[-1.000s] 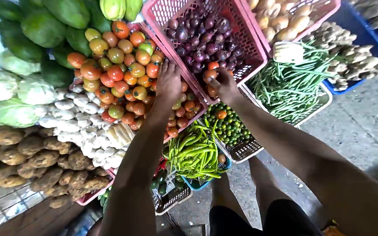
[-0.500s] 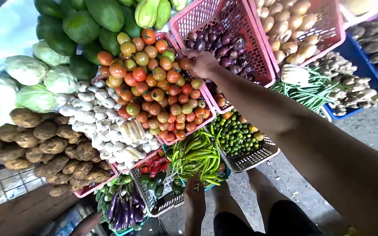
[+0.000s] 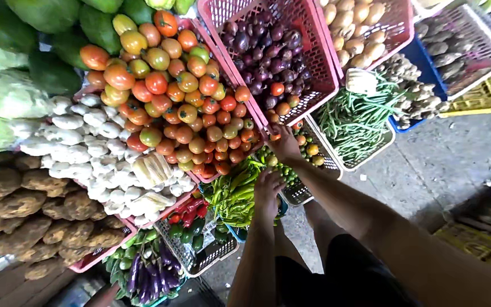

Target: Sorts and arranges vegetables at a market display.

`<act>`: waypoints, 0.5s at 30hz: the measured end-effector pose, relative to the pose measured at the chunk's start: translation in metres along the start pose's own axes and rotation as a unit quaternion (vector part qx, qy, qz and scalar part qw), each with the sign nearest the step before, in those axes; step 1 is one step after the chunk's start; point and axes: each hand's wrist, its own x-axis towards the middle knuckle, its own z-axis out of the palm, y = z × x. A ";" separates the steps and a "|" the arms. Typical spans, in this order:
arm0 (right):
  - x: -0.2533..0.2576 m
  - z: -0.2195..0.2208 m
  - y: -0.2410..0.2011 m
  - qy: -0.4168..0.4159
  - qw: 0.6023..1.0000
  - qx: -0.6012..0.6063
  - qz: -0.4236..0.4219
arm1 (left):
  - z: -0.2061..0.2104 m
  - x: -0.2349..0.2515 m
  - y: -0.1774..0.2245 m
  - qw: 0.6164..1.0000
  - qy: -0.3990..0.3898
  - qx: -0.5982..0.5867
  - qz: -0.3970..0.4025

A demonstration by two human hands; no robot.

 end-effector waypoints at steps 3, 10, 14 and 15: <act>-0.007 0.006 0.002 0.021 0.996 0.091 0.001 | 0.031 0.066 -0.023 0.990 0.042 -0.117 -0.063; 0.014 -0.017 -0.044 0.020 0.989 0.101 -0.102 | 0.040 0.063 -0.017 0.995 0.061 0.066 0.038; 0.026 -0.018 -0.060 0.005 0.982 0.117 -0.147 | 0.015 0.050 0.015 0.933 0.090 0.329 0.118; 0.032 -0.018 -0.065 -0.004 0.982 0.118 -0.149 | 0.012 0.051 0.025 0.913 0.092 0.374 0.133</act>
